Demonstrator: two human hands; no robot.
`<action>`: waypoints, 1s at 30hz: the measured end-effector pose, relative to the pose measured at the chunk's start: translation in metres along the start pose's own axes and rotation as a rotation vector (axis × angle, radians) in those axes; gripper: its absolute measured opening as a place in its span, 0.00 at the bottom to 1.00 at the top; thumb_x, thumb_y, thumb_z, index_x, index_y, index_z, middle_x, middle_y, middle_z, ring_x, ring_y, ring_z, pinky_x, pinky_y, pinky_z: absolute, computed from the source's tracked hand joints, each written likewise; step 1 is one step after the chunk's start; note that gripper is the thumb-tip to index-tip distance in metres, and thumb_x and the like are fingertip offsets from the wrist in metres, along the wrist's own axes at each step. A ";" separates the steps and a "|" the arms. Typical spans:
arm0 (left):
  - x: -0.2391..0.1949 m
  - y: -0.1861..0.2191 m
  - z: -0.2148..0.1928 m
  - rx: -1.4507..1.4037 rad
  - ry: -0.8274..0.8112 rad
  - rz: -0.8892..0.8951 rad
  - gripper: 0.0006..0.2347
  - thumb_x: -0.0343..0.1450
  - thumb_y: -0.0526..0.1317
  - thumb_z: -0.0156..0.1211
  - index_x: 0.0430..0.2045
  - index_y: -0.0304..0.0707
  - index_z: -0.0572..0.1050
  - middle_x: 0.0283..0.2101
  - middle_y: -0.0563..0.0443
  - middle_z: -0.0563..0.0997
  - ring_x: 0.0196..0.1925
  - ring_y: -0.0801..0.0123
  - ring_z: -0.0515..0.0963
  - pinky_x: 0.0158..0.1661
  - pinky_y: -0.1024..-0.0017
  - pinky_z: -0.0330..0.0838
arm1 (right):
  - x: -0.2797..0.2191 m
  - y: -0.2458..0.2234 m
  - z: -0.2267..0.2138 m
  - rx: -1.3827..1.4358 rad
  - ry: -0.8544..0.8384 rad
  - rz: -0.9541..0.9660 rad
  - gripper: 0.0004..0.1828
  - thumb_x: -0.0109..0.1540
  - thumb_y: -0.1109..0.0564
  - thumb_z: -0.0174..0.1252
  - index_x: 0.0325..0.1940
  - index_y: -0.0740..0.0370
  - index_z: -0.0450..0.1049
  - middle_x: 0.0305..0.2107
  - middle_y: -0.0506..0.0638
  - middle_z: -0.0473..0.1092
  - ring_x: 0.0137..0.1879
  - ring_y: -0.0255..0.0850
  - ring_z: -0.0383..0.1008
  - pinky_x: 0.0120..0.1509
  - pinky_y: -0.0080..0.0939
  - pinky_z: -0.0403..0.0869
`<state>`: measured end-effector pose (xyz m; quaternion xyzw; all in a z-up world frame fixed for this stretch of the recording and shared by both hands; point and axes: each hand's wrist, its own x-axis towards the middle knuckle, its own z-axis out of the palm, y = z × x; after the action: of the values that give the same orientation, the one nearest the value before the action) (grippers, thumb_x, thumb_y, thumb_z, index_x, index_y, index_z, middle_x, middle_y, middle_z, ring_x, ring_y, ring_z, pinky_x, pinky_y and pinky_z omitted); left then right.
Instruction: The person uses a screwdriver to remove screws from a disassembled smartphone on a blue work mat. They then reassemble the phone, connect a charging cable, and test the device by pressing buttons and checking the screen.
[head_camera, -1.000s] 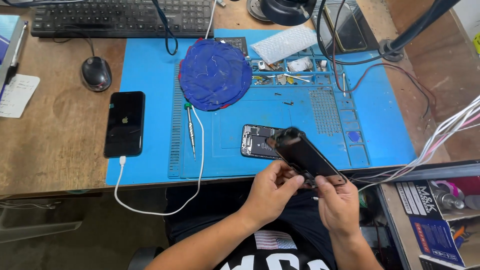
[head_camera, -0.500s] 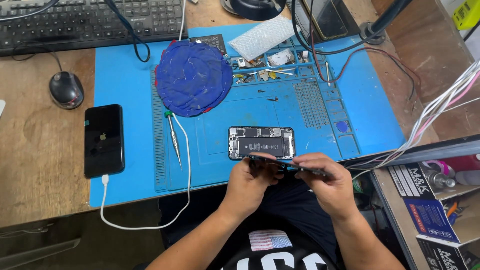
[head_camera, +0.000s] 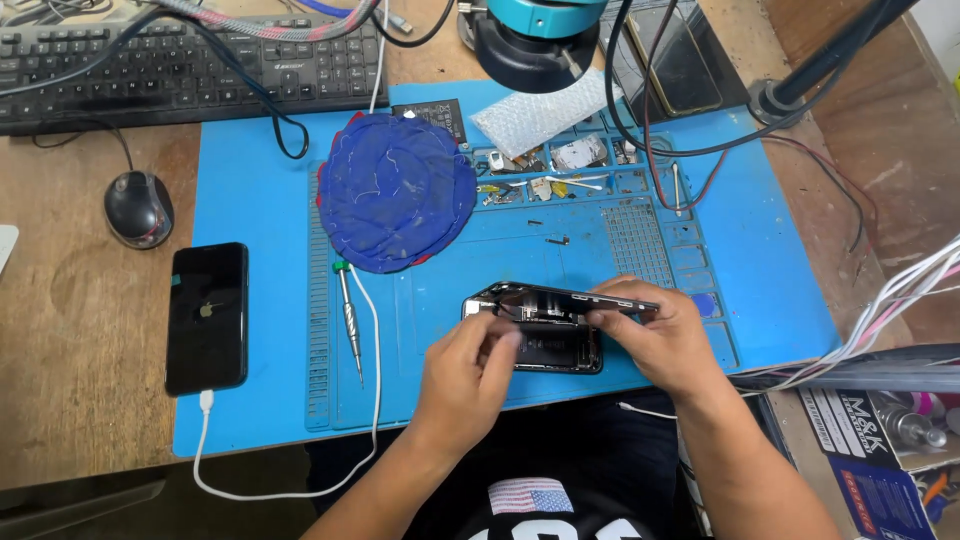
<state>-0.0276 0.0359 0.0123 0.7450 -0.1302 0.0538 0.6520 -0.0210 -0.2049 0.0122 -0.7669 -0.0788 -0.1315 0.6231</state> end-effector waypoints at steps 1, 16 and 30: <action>-0.001 0.000 -0.006 0.195 0.020 0.130 0.06 0.73 0.35 0.58 0.34 0.32 0.80 0.24 0.42 0.83 0.24 0.56 0.83 0.22 0.68 0.76 | 0.007 -0.005 0.001 -0.033 -0.029 -0.047 0.07 0.53 0.71 0.70 0.35 0.67 0.83 0.28 0.59 0.80 0.36 0.46 0.80 0.45 0.45 0.77; -0.007 -0.013 -0.002 0.856 -0.131 0.455 0.12 0.73 0.42 0.60 0.44 0.31 0.81 0.41 0.35 0.79 0.54 0.41 0.77 0.54 0.52 0.70 | 0.009 0.003 0.014 -0.192 -0.078 -0.078 0.05 0.57 0.65 0.71 0.36 0.62 0.84 0.32 0.54 0.81 0.39 0.47 0.80 0.47 0.44 0.75; -0.008 -0.007 0.000 0.977 -0.220 0.414 0.14 0.76 0.45 0.53 0.49 0.38 0.80 0.45 0.35 0.77 0.57 0.43 0.74 0.55 0.50 0.67 | 0.007 0.002 0.014 -0.224 -0.083 -0.068 0.04 0.58 0.64 0.70 0.36 0.62 0.83 0.33 0.53 0.82 0.39 0.47 0.79 0.47 0.44 0.75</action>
<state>-0.0333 0.0379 0.0040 0.9215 -0.3014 0.1571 0.1881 -0.0121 -0.1922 0.0104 -0.8335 -0.1153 -0.1290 0.5247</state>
